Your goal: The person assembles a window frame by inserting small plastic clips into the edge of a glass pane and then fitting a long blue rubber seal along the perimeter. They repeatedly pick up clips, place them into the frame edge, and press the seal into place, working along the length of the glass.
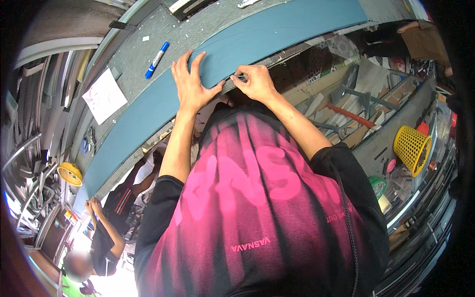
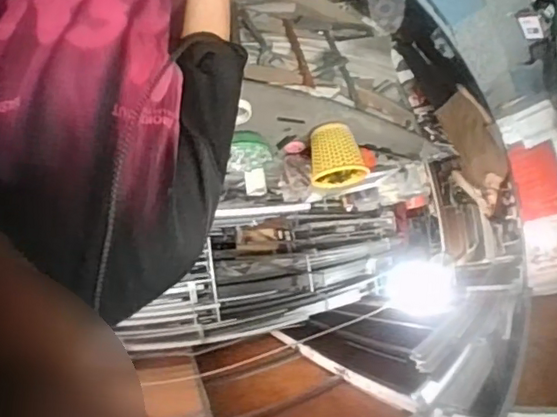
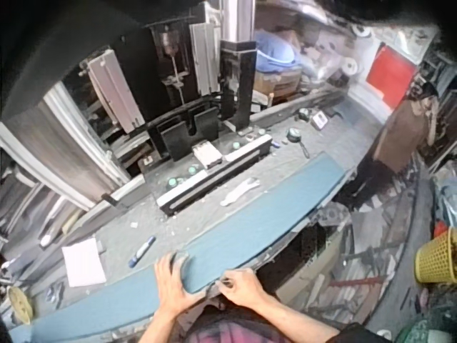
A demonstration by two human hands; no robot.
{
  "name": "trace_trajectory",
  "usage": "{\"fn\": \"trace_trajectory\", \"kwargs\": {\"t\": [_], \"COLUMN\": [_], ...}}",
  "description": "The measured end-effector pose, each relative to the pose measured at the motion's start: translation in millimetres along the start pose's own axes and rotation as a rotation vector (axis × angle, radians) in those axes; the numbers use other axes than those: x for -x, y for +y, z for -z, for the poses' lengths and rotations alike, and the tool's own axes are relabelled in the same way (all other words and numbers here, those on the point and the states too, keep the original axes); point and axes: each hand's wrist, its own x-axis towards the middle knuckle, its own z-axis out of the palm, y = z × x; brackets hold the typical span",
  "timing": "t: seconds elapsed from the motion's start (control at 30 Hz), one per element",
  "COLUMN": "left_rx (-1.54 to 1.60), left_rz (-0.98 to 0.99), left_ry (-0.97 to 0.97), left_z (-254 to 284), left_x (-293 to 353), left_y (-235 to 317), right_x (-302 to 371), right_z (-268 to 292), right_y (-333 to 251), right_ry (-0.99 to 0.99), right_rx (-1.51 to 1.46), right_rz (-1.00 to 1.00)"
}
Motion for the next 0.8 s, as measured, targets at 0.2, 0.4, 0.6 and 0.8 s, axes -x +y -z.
{"fn": "trace_trajectory", "kwargs": {"t": [0.2, 0.4, 0.6, 0.8], "left_rx": [-0.029, -0.060, -0.064, -0.042], "left_rz": [-0.038, -0.066, -0.086, -0.080], "left_ry": [0.017, 0.028, 0.026, 0.037], "left_z": [-4, -6, -6, -7], "left_x": [1, 1, 0, -1], "left_y": [-5, -5, -7, -8], "right_x": [-1, -1, -3, -4], "right_z": [-3, -6, -3, 7], "right_y": [1, 0, -5, -8], "right_ry": [0.040, 0.026, 0.036, -0.046], "right_rx": [0.007, -0.023, -0.031, 0.050], "right_rz": [0.033, -0.039, -0.063, -0.011]}}
